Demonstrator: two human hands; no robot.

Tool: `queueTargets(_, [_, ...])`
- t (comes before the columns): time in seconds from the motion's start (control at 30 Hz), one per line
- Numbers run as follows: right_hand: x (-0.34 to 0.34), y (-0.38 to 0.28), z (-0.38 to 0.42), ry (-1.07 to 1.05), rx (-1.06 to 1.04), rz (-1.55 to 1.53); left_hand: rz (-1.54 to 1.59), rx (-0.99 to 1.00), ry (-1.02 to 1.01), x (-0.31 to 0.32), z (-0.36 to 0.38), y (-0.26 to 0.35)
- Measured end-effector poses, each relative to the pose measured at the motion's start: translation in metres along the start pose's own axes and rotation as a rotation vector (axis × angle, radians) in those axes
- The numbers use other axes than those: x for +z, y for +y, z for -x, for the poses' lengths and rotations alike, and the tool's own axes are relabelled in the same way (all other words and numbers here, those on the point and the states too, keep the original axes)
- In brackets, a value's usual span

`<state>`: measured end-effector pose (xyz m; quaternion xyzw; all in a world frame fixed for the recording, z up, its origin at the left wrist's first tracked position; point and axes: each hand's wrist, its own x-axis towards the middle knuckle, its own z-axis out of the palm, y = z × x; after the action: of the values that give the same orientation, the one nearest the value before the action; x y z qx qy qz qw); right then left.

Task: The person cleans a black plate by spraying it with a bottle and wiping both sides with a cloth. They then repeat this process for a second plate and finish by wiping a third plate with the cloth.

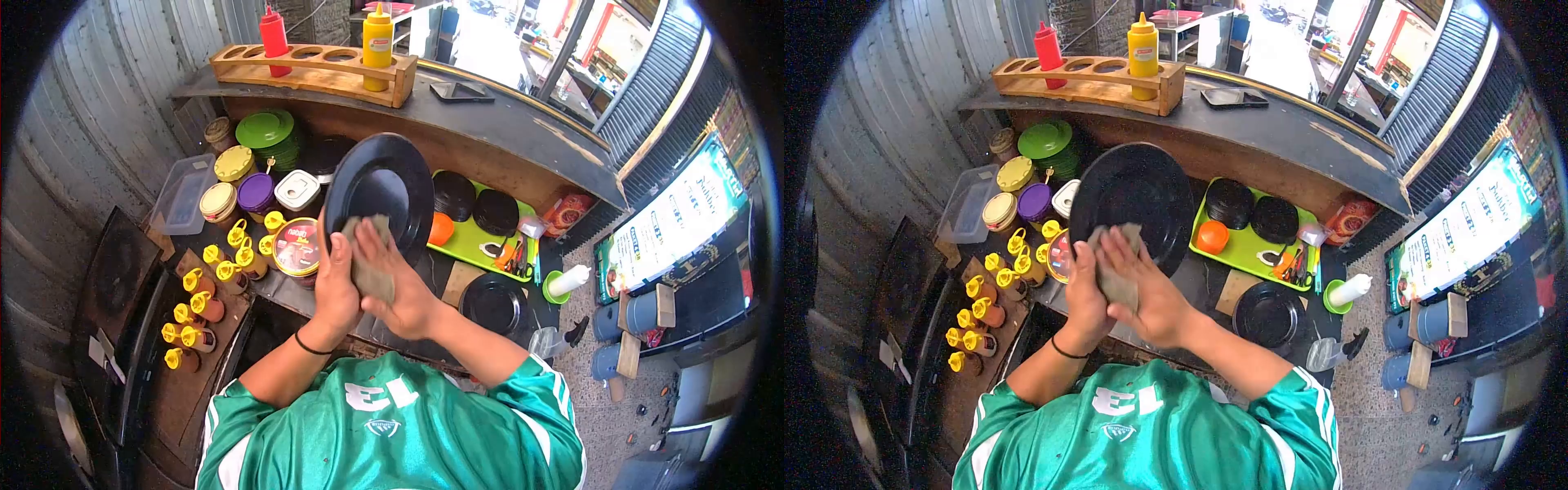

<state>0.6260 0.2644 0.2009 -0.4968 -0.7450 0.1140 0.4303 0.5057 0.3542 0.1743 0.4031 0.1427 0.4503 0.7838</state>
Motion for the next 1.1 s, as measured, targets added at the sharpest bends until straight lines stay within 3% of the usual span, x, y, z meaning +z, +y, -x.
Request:
queueTargets(0.03, [-0.007, 0.004, 0.005, -0.007, -0.005, -0.001, 0.001, -0.036, 0.034, -0.001, 0.004, 0.009])
queueTargets(0.1, [-0.012, 0.017, 0.023, -0.058, -0.137, 0.432, 0.051, 0.034, 0.088, 0.015, 0.009, 0.012])
queueTargets(0.13, [-0.01, 0.028, 0.026, 0.098, -0.141, 0.484, 0.099, 0.106, 0.13, 0.022, 0.012, 0.013])
queueTargets(0.17, [-0.014, 0.037, 0.027, 0.098, -0.144, 0.484, 0.098, 0.108, 0.13, 0.025, 0.015, 0.015])
queueTargets(0.23, [-0.028, 0.051, 0.023, 0.264, 0.085, 0.716, -0.092, 0.113, 0.065, 0.028, 0.027, 0.016])
queueTargets(0.27, [-0.031, 0.049, 0.012, 0.372, 0.147, 0.679, -0.207, 0.036, 0.072, 0.025, 0.031, 0.012])
queueTargets(0.3, [-0.033, 0.046, -0.001, 0.481, 0.209, 0.643, -0.298, 0.08, -0.079, 0.03, 0.037, 0.007])
queueTargets(0.37, [-0.03, 0.046, -0.019, 0.598, 0.244, 0.608, -0.315, 0.067, -0.064, 0.033, 0.046, -0.016])
queueTargets(0.43, [-0.014, 0.037, -0.028, 0.634, 0.218, 0.32, -0.305, 0.066, -0.041, 0.034, 0.045, -0.025])
queueTargets(0.5, [0.0, 0.026, -0.014, 0.422, 0.059, 0.081, -0.245, 0.048, -0.013, 0.021, 0.033, -0.035])
queueTargets(0.57, [0.002, 0.002, 0.004, 0.128, 0.027, 0.094, 0.079, -0.025, 0.044, 0.024, 0.017, -0.012])
queueTargets(0.6, [-0.001, -0.005, 0.014, 0.079, 0.026, 0.119, 0.1, -0.085, 0.121, 0.016, 0.015, -0.008])
queueTargets(0.63, [-0.008, 0.001, 0.024, 0.075, 0.025, 0.116, 0.117, -0.129, 0.137, 0.012, 0.015, 0.0])
queueTargets(0.7, [-0.021, 0.029, 0.049, -0.03, -0.146, 0.422, 0.169, -0.016, 0.129, 0.011, 0.01, -0.001])
queueTargets(0.77, [-0.045, 0.051, 0.064, 0.201, -0.017, 0.621, 0.186, -0.019, 0.185, 0.021, 0.011, 0.018])
queueTargets(0.8, [-0.061, 0.057, 0.067, 0.317, 0.089, 0.561, 0.202, -0.026, 0.245, 0.023, 0.01, 0.026])
queueTargets(0.87, [-0.066, 0.071, 0.082, 0.789, 0.693, -0.357, 0.256, -0.137, 0.137, -0.006, 0.003, 0.02])
queueTargets(0.9, [-0.073, 0.082, 0.074, 0.927, 0.383, -0.506, 0.301, -0.24, 0.1, -0.014, 0.003, 0.016])
queueTargets(0.97, [-0.082, 0.066, 0.061, 0.931, 0.304, -0.694, 0.326, -0.451, 0.035, -0.013, 0.009, 0.008])
queueTargets(1.03, [-0.078, 0.036, 0.036, 0.599, 0.26, -1.612, 0.249, -0.466, 0.006, 0.002, 0.016, -0.007])
queueTargets(1.1, [-0.067, 0.012, 0.011, 0.609, 0.18, -1.547, 0.275, -0.488, 0.002, 0.008, 0.015, -0.015])
